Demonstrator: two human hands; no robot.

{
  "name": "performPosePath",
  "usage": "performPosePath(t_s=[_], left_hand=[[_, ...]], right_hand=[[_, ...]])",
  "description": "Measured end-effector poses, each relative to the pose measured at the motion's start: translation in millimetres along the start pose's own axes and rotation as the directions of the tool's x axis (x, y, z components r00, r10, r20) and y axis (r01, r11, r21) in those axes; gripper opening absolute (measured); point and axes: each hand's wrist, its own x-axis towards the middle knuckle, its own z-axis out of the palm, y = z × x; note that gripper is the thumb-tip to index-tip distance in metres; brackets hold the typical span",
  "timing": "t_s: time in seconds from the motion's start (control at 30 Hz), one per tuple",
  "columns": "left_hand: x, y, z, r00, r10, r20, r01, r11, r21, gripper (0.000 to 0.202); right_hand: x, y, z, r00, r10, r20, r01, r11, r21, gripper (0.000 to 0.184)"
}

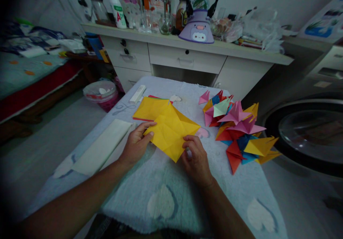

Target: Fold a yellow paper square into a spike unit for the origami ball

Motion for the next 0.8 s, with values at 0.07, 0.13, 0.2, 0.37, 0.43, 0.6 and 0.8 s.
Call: performPosePath(t_s=[0.07,0.13,0.2,0.37,0.43,0.6,0.8], left_hand=[[0.1,-1.6,0.1,1.000,-0.016,-0.003,0.016,0.999,-0.036,0.034],[0.4,-1.1,-0.2,1.000,-0.008,-0.011,0.007,0.999,-0.035,0.030],[0.6,1.0,-0.6,1.000,0.011,-0.022,-0.012,1.000,-0.023,0.027],[0.7,5.0,-0.7,0.999,0.044,-0.029,-0.044,0.999,-0.005,0.026],[0.4,4.1,-0.4,0.999,0.042,-0.015,-0.042,0.999,-0.008,0.026],[-0.8,1.3,-0.4,0.999,0.020,0.034,-0.019,0.999,-0.026,0.025],[-0.6,1.2,0.0,0.999,-0.012,0.046,0.015,0.998,-0.064,0.025]], right_hand=[[0.4,0.0,0.0,1.000,-0.024,-0.009,0.025,1.000,0.014,0.024],[0.6,-0.3,-0.5,0.999,-0.039,-0.013,0.040,0.999,0.022,0.026],[0.7,-0.6,-1.4,0.999,-0.027,-0.019,0.027,0.999,0.024,0.026],[0.8,2.9,-5.4,0.986,0.104,-0.133,-0.097,0.994,0.055,0.021],[0.9,6.2,-7.2,0.949,0.187,-0.253,-0.175,0.982,0.069,0.020],[1.0,12.4,-8.9,0.856,0.444,-0.266,-0.355,0.877,0.323,0.037],[4.6,14.4,-3.9,0.793,0.609,-0.011,-0.465,0.617,0.635,0.025]])
